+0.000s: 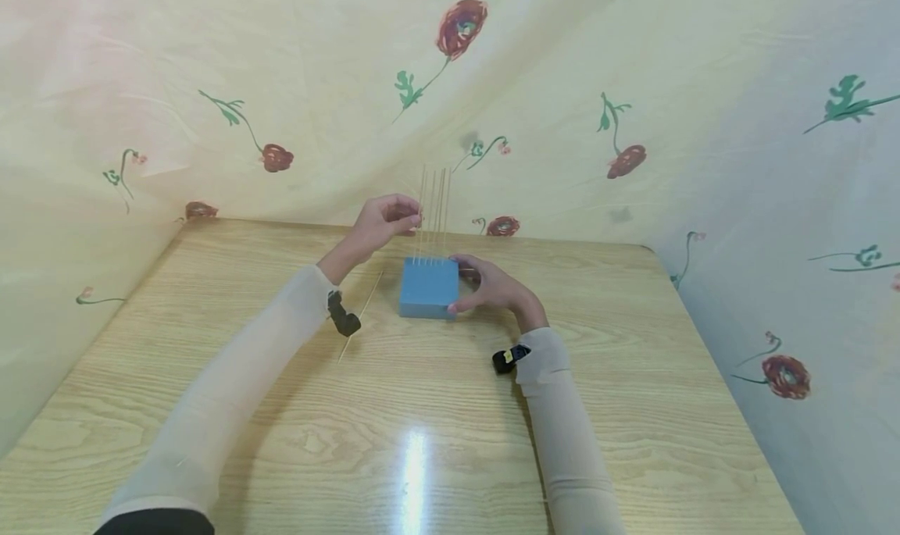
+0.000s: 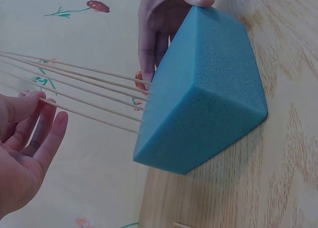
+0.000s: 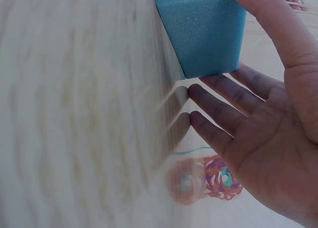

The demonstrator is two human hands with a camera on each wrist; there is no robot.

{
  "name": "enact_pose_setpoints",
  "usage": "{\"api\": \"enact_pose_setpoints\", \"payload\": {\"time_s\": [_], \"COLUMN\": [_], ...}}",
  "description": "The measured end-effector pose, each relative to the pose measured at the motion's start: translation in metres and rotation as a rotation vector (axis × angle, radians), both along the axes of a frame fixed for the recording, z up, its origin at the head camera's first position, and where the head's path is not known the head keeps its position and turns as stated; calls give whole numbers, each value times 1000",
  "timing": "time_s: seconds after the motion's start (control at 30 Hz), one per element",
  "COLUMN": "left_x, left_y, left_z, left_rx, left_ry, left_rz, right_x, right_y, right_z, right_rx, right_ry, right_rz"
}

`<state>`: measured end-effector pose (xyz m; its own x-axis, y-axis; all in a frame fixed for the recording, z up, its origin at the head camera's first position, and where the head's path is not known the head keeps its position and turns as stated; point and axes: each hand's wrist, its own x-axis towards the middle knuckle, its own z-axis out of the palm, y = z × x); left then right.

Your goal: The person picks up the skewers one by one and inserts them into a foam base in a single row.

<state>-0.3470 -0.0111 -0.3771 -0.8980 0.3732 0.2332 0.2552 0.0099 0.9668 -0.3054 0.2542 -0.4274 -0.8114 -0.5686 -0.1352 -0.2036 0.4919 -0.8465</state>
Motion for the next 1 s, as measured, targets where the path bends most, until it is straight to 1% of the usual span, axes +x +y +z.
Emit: {"api": "enact_pose_setpoints", "payload": {"time_s": [0.2, 0.6, 1.0], "left_x": [1, 2, 2], "left_y": [0, -1, 1], "left_z": [-1, -2, -2], "left_rx": [10, 25, -7], "left_ry": [-5, 7, 41], "left_rz": [-2, -3, 11], "right_x": [0, 0, -1], "right_y": [0, 1, -1], "right_z": [0, 0, -1], "right_rx": [1, -8, -14], "right_ry": [-5, -14, -22], "right_rz": [2, -2, -4]}}
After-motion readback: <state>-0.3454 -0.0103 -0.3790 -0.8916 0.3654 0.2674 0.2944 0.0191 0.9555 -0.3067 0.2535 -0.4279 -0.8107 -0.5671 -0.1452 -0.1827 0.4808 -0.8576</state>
